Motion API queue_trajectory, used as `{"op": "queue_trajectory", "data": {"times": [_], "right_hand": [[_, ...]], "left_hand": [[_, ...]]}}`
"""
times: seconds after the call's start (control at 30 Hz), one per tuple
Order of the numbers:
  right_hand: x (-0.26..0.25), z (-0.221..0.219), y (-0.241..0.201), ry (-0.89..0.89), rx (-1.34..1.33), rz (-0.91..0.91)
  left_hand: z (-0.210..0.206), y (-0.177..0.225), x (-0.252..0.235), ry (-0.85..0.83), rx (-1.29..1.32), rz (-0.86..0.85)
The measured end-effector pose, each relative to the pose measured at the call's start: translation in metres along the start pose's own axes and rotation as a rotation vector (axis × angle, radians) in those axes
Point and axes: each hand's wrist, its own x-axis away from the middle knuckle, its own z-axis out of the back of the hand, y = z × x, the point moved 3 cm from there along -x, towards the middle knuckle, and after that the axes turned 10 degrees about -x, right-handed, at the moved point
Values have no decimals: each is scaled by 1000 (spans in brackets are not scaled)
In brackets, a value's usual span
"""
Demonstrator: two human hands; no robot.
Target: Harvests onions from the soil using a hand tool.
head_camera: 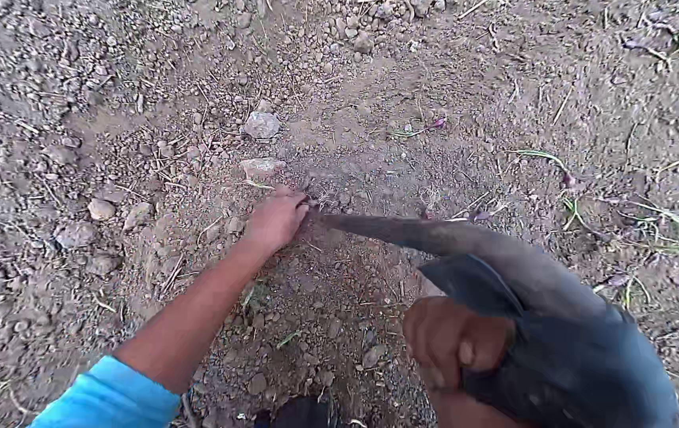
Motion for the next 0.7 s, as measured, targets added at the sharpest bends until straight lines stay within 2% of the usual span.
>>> {"op": "queue_trajectory", "data": {"times": [0.03,0.1,0.17,0.23,0.3,0.33,0.4,0.5,0.57,0.6,0.7], "right_hand": [[6,4,1,-5,35,5],[11,2,32,22,162,-40],[11,0,58,91,175,-131],[11,4,36,160,76,-127],[33,21,-11,155,12,-84],[49,34,-31,131,44,-86],[74,52,-47,116,133,-113],[95,63,-9,174,258,-115],[99,64,-13,265,250,-111],[100,63,-30,285,248,-106],[124,74,-74,281,260,-96]], "left_hand": [[14,-2,6,63,33,-26],[43,9,21,155,15,-111],[48,37,31,102,-69,-172],[16,64,29,-47,-174,-167],[-31,74,31,-184,-280,-122],[-40,78,36,-175,-291,-121],[-31,87,38,3,-265,-182],[-12,138,28,230,-254,-465],[-21,187,10,199,-404,-700],[-28,204,0,146,-503,-741],[-36,207,-5,49,-599,-619]]}}
